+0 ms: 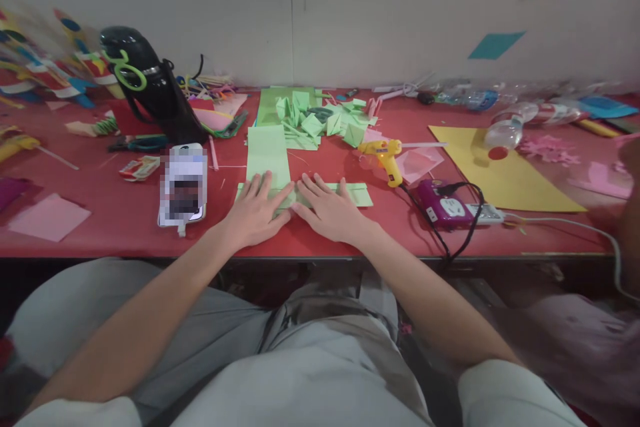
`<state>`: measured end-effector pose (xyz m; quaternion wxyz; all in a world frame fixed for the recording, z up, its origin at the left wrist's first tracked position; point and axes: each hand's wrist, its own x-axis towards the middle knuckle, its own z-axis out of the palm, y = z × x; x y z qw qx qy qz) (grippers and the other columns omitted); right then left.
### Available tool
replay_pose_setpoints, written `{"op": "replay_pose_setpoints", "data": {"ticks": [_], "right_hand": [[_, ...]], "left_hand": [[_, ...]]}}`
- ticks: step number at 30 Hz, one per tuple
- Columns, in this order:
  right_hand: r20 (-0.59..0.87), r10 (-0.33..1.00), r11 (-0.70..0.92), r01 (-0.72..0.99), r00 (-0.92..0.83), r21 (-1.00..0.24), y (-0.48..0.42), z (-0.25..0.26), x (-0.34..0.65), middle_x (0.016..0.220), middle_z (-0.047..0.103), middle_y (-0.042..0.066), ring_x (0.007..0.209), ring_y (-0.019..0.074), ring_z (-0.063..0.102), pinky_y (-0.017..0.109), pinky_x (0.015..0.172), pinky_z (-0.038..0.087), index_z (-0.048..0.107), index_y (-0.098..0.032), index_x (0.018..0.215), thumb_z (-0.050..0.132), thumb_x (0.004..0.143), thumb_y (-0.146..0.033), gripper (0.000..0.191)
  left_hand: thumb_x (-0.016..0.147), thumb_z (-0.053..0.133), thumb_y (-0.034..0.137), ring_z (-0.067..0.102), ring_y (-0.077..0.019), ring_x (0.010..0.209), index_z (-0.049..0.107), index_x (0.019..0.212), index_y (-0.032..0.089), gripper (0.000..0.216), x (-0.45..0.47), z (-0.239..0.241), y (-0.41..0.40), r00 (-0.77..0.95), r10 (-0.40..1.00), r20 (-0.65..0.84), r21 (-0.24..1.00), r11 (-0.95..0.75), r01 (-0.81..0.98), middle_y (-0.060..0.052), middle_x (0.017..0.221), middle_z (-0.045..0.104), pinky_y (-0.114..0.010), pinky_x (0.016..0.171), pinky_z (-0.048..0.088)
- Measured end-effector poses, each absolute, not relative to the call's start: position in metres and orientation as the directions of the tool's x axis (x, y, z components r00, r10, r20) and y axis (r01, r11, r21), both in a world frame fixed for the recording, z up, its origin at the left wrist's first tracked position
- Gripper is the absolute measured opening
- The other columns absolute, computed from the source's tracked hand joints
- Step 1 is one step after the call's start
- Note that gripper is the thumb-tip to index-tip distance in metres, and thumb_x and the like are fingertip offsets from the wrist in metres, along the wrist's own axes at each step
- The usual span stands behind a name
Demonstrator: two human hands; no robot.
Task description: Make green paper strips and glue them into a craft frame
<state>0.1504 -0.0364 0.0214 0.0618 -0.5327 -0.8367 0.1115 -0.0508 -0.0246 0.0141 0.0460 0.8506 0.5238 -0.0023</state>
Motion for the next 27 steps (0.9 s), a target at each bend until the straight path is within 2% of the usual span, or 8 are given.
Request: {"op": "replay_pose_setpoints", "data": {"ticks": [2,4,7,12,17,22,24,27], "right_hand": [[0.020,0.907,0.411,0.877,-0.420,-0.249,-0.037,0.018,0.160,0.163,0.025,0.009,0.152,0.0282,0.022,0.061,0.122,0.013,0.031,-0.016,0.157,0.016,0.101,-0.061,0.073],[0.048,0.916,0.397,0.887,-0.397,-0.234,-0.039,0.014,0.172,0.162,0.028,0.012,0.152,0.0271,0.024,0.053,0.123,0.016,0.032,-0.011,0.156,0.016,0.101,-0.060,0.075],[0.063,0.936,0.353,0.912,-0.348,-0.208,-0.042,0.008,0.192,0.161,0.029,0.017,0.151,0.0281,0.025,0.048,0.123,0.020,0.035,-0.003,0.153,0.015,0.101,-0.058,0.078],[0.095,0.957,0.288,0.941,-0.275,-0.174,-0.047,0.000,0.213,0.160,0.030,0.021,0.150,0.0307,0.026,0.050,0.122,0.023,0.036,-0.002,0.152,0.019,0.101,-0.056,0.076],[0.076,0.964,0.263,0.954,-0.255,-0.143,-0.048,0.000,0.215,0.160,0.032,0.020,0.150,0.0313,0.029,0.049,0.121,0.024,0.038,-0.001,0.150,0.022,0.102,-0.050,0.070],[0.142,0.959,0.258,0.963,-0.245,-0.082,-0.042,0.008,0.209,0.151,0.049,0.015,0.141,0.0290,0.044,0.052,0.121,0.020,0.054,-0.008,0.140,0.025,0.102,-0.027,0.052],[0.167,0.956,0.254,0.965,-0.240,-0.063,-0.036,0.015,0.206,0.140,0.060,0.015,0.132,0.0295,0.052,0.051,0.120,0.023,0.066,-0.011,0.126,0.029,0.101,-0.025,0.046],[0.151,0.963,0.233,0.971,-0.222,-0.056,-0.020,0.025,0.204,0.119,0.069,0.014,0.116,0.0312,0.059,0.046,0.106,0.040,0.076,-0.014,0.097,0.040,0.098,-0.026,0.039]], "left_hand": [[0.101,0.031,0.055,0.014,-0.0418,0.151,0.025,0.158,0.030,0.064,-0.053,0.013,-0.023,0.446,0.893,-0.057,0.092,-0.440,0.893,-0.011,0.168,0.012,-0.058,0.119,0.020],[0.100,0.028,0.058,0.014,-0.0398,0.152,0.023,0.159,0.019,0.071,-0.055,0.011,-0.022,0.434,0.899,-0.053,0.099,-0.427,0.899,-0.017,0.166,0.013,-0.056,0.121,0.019],[0.099,0.027,0.061,0.011,-0.0403,0.152,0.021,0.158,0.009,0.079,-0.059,0.008,-0.022,0.400,0.915,-0.048,0.089,-0.395,0.914,-0.024,0.165,0.010,-0.055,0.121,0.017],[0.099,0.028,0.062,0.008,-0.0436,0.152,0.021,0.160,0.024,0.072,-0.068,0.006,-0.022,0.366,0.929,-0.052,0.087,-0.361,0.929,-0.016,0.167,0.007,-0.059,0.118,0.021],[0.101,0.025,0.056,0.013,-0.0406,0.152,0.023,0.159,0.025,0.065,-0.069,0.012,-0.023,0.377,0.925,-0.057,0.057,-0.374,0.926,-0.016,0.166,0.016,-0.058,0.118,0.022],[0.104,0.022,0.035,0.029,-0.0338,0.149,0.045,0.149,0.012,0.055,-0.064,0.019,-0.014,0.484,0.874,0.031,-0.007,-0.484,0.875,-0.019,0.158,0.035,-0.057,0.121,0.016],[0.103,0.025,0.030,0.036,-0.0320,0.144,0.056,0.139,0.011,0.051,-0.063,0.022,-0.006,0.540,0.839,0.071,-0.011,-0.540,0.841,-0.018,0.155,0.041,-0.051,0.118,0.027],[0.100,0.034,0.029,0.049,-0.0315,0.128,0.072,0.116,0.016,0.043,-0.062,0.027,0.005,0.553,0.826,0.108,0.018,-0.558,0.830,-0.015,0.139,0.054,-0.045,0.105,0.043]]}}
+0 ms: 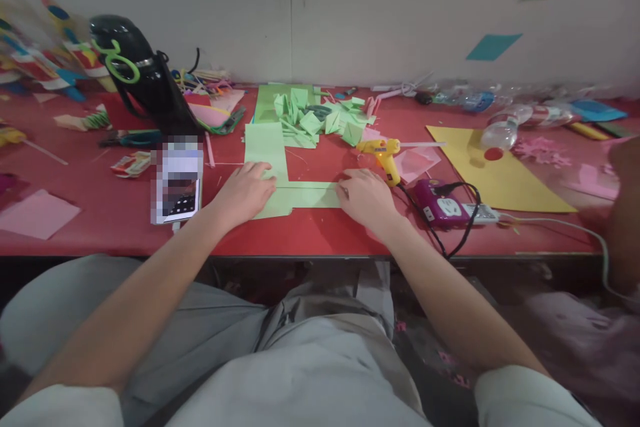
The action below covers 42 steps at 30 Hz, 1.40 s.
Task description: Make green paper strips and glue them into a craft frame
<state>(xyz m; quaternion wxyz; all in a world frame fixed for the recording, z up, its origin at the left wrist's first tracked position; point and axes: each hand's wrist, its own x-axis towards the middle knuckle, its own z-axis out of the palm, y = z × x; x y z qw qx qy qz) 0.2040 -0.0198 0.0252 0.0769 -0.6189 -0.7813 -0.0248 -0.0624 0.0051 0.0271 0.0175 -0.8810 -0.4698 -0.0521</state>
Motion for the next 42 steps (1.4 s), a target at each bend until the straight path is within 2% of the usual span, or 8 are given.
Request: {"op": "replay_pose_setpoints", "data": {"ticks": [7,11,16,20,27,32,38,42], "right_hand": [[0.130,0.897,0.442,0.854,-0.422,-0.274,0.018,0.025,0.206,0.106,0.068,0.010,0.098,0.0229,0.062,0.034,0.089,0.046,0.073,-0.016,0.101,0.055,0.090,-0.017,0.021],[0.137,0.860,0.504,0.781,-0.491,-0.369,0.025,0.021,0.205,0.099,0.068,0.009,0.095,0.0221,0.062,0.032,0.085,0.045,0.070,-0.015,0.101,0.058,0.089,-0.023,0.019],[0.095,0.860,0.494,0.769,-0.502,-0.405,0.029,0.027,0.203,0.095,0.068,0.008,0.087,0.0206,0.061,0.031,0.078,0.045,0.070,-0.015,0.097,0.060,0.088,-0.024,0.017],[0.112,0.822,0.567,0.785,-0.558,-0.249,0.024,0.033,0.201,0.100,0.068,0.009,0.099,0.0225,0.060,0.032,0.084,0.042,0.070,-0.017,0.095,0.053,0.091,-0.018,0.018],[0.080,0.867,0.493,0.870,-0.492,0.014,-0.008,0.037,0.191,0.101,0.070,0.008,0.093,0.0216,0.060,0.031,0.068,0.037,0.068,-0.017,0.101,0.048,0.089,-0.006,0.026],[0.043,0.918,0.393,0.919,-0.395,0.038,-0.033,0.036,0.178,0.109,0.067,0.012,0.098,0.0233,0.059,0.031,0.059,0.034,0.069,-0.015,0.102,0.043,0.094,-0.009,0.027],[0.128,0.933,0.342,0.940,-0.338,-0.012,-0.045,0.025,0.169,0.115,0.063,0.014,0.104,0.0256,0.057,0.031,0.067,0.042,0.067,-0.014,0.107,0.039,0.099,-0.018,0.029],[0.166,0.926,0.350,0.936,-0.339,-0.039,-0.048,0.018,0.169,0.121,0.061,0.015,0.111,0.0267,0.055,0.032,0.073,0.046,0.065,-0.014,0.115,0.039,0.098,-0.016,0.031]], "left_hand": [[0.092,0.051,0.031,0.064,-0.0203,0.087,0.073,0.098,0.019,0.025,-0.069,0.029,0.023,0.512,0.855,0.078,0.344,-0.505,0.791,-0.008,0.105,0.064,-0.035,0.083,0.050],[0.089,0.055,0.029,0.063,-0.0180,0.080,0.070,0.094,0.019,0.019,-0.070,0.027,0.028,0.473,0.879,0.064,0.399,-0.457,0.795,-0.007,0.101,0.065,-0.032,0.078,0.050],[0.087,0.057,0.025,0.063,-0.0228,0.092,0.070,0.100,0.021,0.020,-0.067,0.032,0.029,0.476,0.878,0.057,0.322,-0.467,0.823,-0.006,0.101,0.068,-0.035,0.081,0.049],[0.088,0.053,0.022,0.063,-0.0243,0.099,0.073,0.096,0.020,0.021,-0.064,0.039,0.023,0.530,0.845,0.076,0.233,-0.532,0.814,-0.006,0.103,0.069,-0.035,0.083,0.048],[0.092,0.046,0.013,0.066,-0.0255,0.095,0.070,0.102,0.020,0.028,-0.050,0.051,-0.007,0.501,0.865,-0.011,-0.074,-0.501,0.863,-0.007,0.106,0.070,-0.033,0.066,0.048],[0.093,0.041,0.013,0.066,-0.0269,0.095,0.068,0.099,0.017,0.028,-0.038,0.047,-0.027,0.459,0.888,0.009,-0.151,-0.453,0.879,-0.011,0.102,0.067,-0.031,0.060,0.048],[0.098,0.038,0.028,0.060,-0.0320,0.117,0.053,0.137,0.010,0.045,-0.022,0.027,-0.051,0.463,0.873,0.152,-0.081,-0.456,0.886,-0.018,0.130,0.062,-0.043,0.085,0.055],[0.100,0.035,0.035,0.039,-0.0363,0.143,0.043,0.144,-0.003,0.058,-0.016,0.012,-0.056,0.508,0.846,0.163,-0.065,-0.504,0.861,-0.027,0.152,0.042,-0.051,0.117,0.032]]}}
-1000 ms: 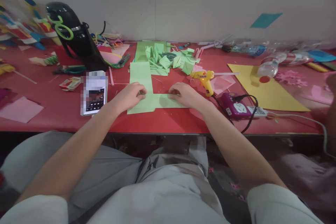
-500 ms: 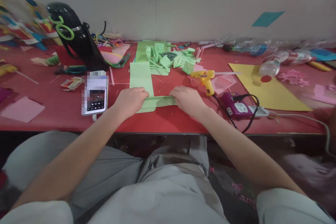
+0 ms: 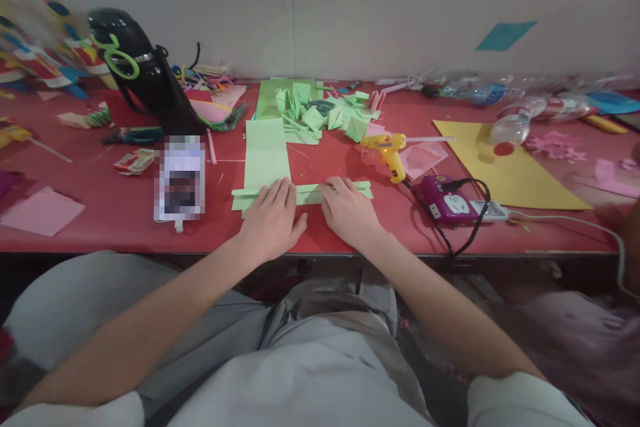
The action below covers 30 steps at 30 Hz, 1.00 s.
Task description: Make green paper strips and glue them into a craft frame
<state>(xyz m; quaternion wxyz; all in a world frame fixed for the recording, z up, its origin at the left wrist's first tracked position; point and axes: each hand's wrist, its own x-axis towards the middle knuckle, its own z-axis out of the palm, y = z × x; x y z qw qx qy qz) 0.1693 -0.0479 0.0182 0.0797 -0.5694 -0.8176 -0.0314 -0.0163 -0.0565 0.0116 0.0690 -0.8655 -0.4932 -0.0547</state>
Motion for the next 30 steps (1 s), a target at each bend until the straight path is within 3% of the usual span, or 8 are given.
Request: {"op": "replay_pose_setpoints", "data": {"ticks": [5,8,10,14,18,21,25,30], "right_hand": [[0.218,0.925,0.337,0.937,-0.311,-0.091,-0.049,0.011,0.165,0.123,0.063,0.015,0.113,0.0280,0.056,0.037,0.089,0.048,0.067,-0.013,0.114,0.038,0.097,-0.019,0.034],[0.244,0.915,0.362,0.922,-0.322,-0.141,-0.050,0.006,0.160,0.138,0.059,0.015,0.129,0.0290,0.051,0.044,0.110,0.038,0.063,-0.012,0.126,0.036,0.098,-0.022,0.040],[0.206,0.917,0.377,0.911,-0.342,-0.167,-0.050,0.003,0.158,0.151,0.048,0.016,0.142,0.0301,0.041,0.048,0.117,0.030,0.053,-0.010,0.140,0.034,0.100,-0.026,0.047],[0.111,0.927,0.373,0.914,-0.359,-0.161,-0.052,0.005,0.166,0.161,0.031,0.019,0.150,0.0312,0.028,0.053,0.119,0.025,0.039,-0.010,0.152,0.028,0.103,-0.034,0.056],[0.098,0.941,0.335,0.936,-0.325,-0.109,-0.052,0.007,0.193,0.162,0.030,0.016,0.150,0.0319,0.027,0.055,0.119,0.025,0.039,-0.018,0.153,0.026,0.104,-0.036,0.055],[0.074,0.958,0.284,0.956,-0.279,-0.078,-0.052,0.004,0.216,0.162,0.029,0.017,0.150,0.0321,0.027,0.053,0.119,0.027,0.038,-0.016,0.154,0.025,0.104,-0.039,0.056],[0.069,0.962,0.265,0.964,-0.264,-0.009,-0.052,0.003,0.228,0.160,0.032,0.018,0.149,0.0319,0.031,0.053,0.120,0.025,0.038,-0.012,0.153,0.024,0.104,-0.040,0.058],[0.192,0.942,0.277,0.961,-0.277,0.026,-0.046,0.007,0.218,0.150,0.049,0.018,0.144,0.0329,0.038,0.057,0.119,0.023,0.057,-0.009,0.138,0.029,0.103,-0.033,0.051]], "left_hand": [[0.101,0.036,0.046,0.029,-0.0404,0.147,0.037,0.151,0.004,0.065,-0.016,0.008,-0.055,0.514,0.855,0.075,-0.008,-0.515,0.857,-0.026,0.159,0.029,-0.057,0.116,0.029],[0.101,0.037,0.047,0.025,-0.0416,0.149,0.035,0.153,0.008,0.065,-0.017,0.010,-0.056,0.509,0.860,0.035,0.020,-0.510,0.860,-0.023,0.162,0.024,-0.059,0.116,0.028],[0.101,0.036,0.049,0.022,-0.0419,0.149,0.034,0.154,0.011,0.065,-0.017,0.011,-0.056,0.504,0.864,0.017,0.033,-0.504,0.863,-0.021,0.163,0.022,-0.060,0.117,0.025],[0.099,0.036,0.057,0.019,-0.0459,0.149,0.033,0.156,0.018,0.069,-0.020,0.014,-0.058,0.463,0.887,-0.003,0.058,-0.462,0.885,-0.015,0.165,0.023,-0.064,0.117,0.022],[0.097,0.035,0.063,0.016,-0.0504,0.148,0.031,0.157,0.026,0.071,-0.025,0.017,-0.058,0.428,0.903,-0.037,0.070,-0.425,0.903,-0.008,0.167,0.019,-0.068,0.115,0.021],[0.096,0.033,0.067,0.014,-0.0515,0.148,0.026,0.158,0.030,0.073,-0.028,0.018,-0.058,0.396,0.916,-0.064,0.059,-0.393,0.918,-0.007,0.168,0.014,-0.071,0.114,0.018],[0.093,0.033,0.071,0.013,-0.0522,0.148,0.018,0.160,0.017,0.087,-0.033,0.019,-0.058,0.327,0.941,-0.091,0.035,-0.325,0.945,-0.016,0.167,0.011,-0.068,0.115,0.019],[0.097,0.030,0.066,0.021,-0.0511,0.146,0.024,0.159,0.019,0.078,-0.040,0.017,-0.055,0.340,0.939,-0.058,0.021,-0.339,0.941,-0.018,0.166,0.017,-0.067,0.112,0.026]]}}
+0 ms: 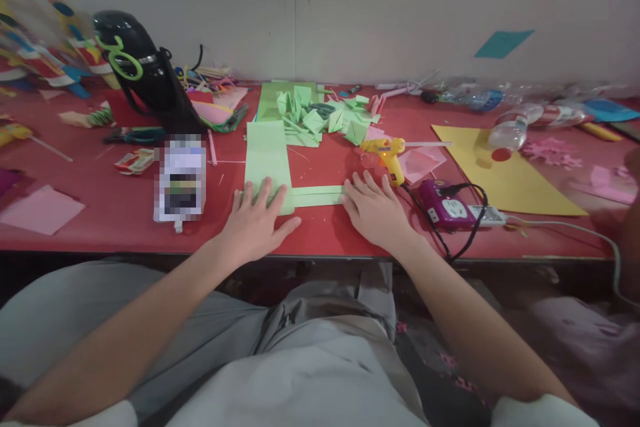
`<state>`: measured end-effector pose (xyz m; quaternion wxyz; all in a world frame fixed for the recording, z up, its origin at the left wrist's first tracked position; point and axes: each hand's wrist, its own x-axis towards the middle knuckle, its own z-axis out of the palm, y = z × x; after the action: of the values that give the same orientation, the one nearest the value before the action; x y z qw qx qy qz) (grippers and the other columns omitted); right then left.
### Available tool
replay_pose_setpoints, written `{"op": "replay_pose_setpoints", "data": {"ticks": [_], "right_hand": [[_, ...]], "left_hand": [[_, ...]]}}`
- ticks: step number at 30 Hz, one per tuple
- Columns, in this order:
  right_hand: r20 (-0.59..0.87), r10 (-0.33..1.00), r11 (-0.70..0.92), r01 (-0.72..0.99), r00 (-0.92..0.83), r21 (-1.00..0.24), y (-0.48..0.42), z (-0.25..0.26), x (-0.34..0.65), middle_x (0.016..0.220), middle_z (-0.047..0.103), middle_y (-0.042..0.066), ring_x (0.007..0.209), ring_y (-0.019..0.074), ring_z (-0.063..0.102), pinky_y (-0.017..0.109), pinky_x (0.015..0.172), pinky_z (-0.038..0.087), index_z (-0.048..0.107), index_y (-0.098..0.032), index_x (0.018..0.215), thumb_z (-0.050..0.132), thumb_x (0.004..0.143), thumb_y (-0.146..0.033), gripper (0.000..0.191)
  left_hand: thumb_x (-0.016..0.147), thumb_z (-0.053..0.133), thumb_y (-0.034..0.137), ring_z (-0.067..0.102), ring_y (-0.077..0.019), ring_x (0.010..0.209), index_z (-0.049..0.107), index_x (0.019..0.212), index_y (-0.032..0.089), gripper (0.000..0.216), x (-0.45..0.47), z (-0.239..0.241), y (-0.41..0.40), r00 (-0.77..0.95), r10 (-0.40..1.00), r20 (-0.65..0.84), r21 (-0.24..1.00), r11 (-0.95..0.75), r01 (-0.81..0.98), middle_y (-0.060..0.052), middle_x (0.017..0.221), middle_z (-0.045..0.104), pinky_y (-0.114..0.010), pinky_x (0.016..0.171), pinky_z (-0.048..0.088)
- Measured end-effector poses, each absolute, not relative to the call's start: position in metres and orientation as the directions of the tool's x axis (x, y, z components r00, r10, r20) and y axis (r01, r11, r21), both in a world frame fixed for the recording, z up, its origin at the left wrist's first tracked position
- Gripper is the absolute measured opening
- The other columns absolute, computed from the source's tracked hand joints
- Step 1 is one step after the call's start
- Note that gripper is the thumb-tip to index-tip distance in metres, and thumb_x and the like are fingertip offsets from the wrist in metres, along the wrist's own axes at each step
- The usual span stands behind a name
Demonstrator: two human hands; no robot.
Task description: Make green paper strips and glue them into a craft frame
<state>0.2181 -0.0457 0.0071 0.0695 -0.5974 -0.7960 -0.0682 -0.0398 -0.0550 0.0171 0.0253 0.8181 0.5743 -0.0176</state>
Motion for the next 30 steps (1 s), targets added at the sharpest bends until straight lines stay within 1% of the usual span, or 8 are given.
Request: {"op": "replay_pose_setpoints", "data": {"ticks": [4,7,10,12,17,20,25,30], "right_hand": [[0.214,0.947,0.257,0.964,-0.237,-0.070,-0.029,0.016,0.211,0.132,0.064,0.014,0.118,0.0292,0.057,0.043,0.097,0.048,0.074,-0.013,0.107,0.037,0.101,-0.026,0.040],[0.181,0.935,0.332,0.931,-0.303,-0.154,-0.015,0.022,0.210,0.117,0.067,0.012,0.106,0.0262,0.059,0.038,0.087,0.049,0.075,-0.017,0.101,0.047,0.097,-0.023,0.029],[0.136,0.892,0.453,0.849,-0.432,-0.273,-0.005,0.026,0.210,0.109,0.067,0.009,0.103,0.0222,0.060,0.033,0.086,0.047,0.074,-0.018,0.100,0.051,0.095,-0.018,0.024],[0.111,0.878,0.474,0.811,-0.466,-0.343,0.001,0.028,0.211,0.104,0.067,0.008,0.099,0.0204,0.060,0.031,0.085,0.046,0.072,-0.018,0.097,0.052,0.093,-0.016,0.021],[-0.024,0.891,0.397,0.803,-0.454,-0.444,0.021,0.034,0.213,0.092,0.068,0.006,0.079,0.0165,0.060,0.027,0.072,0.043,0.068,-0.015,0.093,0.063,0.085,-0.017,0.009],[-0.067,0.868,0.432,0.816,-0.491,-0.384,0.028,0.040,0.211,0.092,0.068,0.006,0.079,0.0163,0.059,0.026,0.069,0.040,0.067,-0.015,0.092,0.064,0.085,-0.016,0.008],[0.020,0.847,0.527,0.832,-0.532,-0.173,0.013,0.046,0.204,0.095,0.068,0.006,0.091,0.0197,0.059,0.028,0.069,0.036,0.065,-0.018,0.090,0.055,0.086,-0.009,0.014],[0.093,0.878,0.467,0.883,-0.469,0.042,-0.021,0.043,0.194,0.087,0.069,0.008,0.086,0.0215,0.061,0.032,0.066,0.033,0.066,-0.018,0.091,0.048,0.085,-0.002,0.025]], "left_hand": [[0.104,0.028,0.040,0.034,-0.0444,0.143,0.040,0.152,0.017,0.055,-0.040,0.017,-0.051,0.389,0.921,0.030,-0.042,-0.388,0.921,-0.017,0.159,0.035,-0.064,0.113,0.028],[0.102,0.032,0.027,0.039,-0.0382,0.139,0.052,0.142,0.015,0.046,-0.036,0.021,-0.048,0.457,0.882,0.119,-0.081,-0.450,0.889,-0.017,0.149,0.047,-0.056,0.112,0.034],[0.100,0.036,0.023,0.049,-0.0355,0.125,0.059,0.133,0.014,0.041,-0.036,0.026,-0.042,0.483,0.867,0.124,-0.073,-0.477,0.876,-0.018,0.132,0.057,-0.049,0.097,0.046],[0.099,0.037,0.020,0.055,-0.0325,0.112,0.064,0.126,0.014,0.038,-0.039,0.029,-0.034,0.481,0.872,0.091,-0.020,-0.481,0.876,-0.018,0.122,0.059,-0.044,0.088,0.050],[0.096,0.043,0.018,0.063,-0.0201,0.096,0.071,0.105,0.017,0.030,-0.056,0.032,-0.007,0.503,0.861,0.073,0.327,-0.497,0.803,-0.010,0.110,0.063,-0.033,0.087,0.050],[0.091,0.051,0.018,0.062,-0.0223,0.099,0.070,0.101,0.017,0.022,-0.060,0.035,0.002,0.513,0.855,0.078,0.352,-0.505,0.788,-0.008,0.106,0.066,-0.035,0.089,0.049],[0.089,0.050,0.015,0.062,-0.0233,0.095,0.066,0.096,0.019,0.018,-0.057,0.042,-0.003,0.534,0.841,0.089,0.233,-0.539,0.810,-0.007,0.101,0.067,-0.035,0.083,0.049],[0.089,0.043,0.009,0.066,-0.0241,0.091,0.064,0.100,0.020,0.026,-0.046,0.045,-0.024,0.526,0.850,0.041,0.061,-0.527,0.847,-0.007,0.096,0.069,-0.033,0.072,0.049]]}}
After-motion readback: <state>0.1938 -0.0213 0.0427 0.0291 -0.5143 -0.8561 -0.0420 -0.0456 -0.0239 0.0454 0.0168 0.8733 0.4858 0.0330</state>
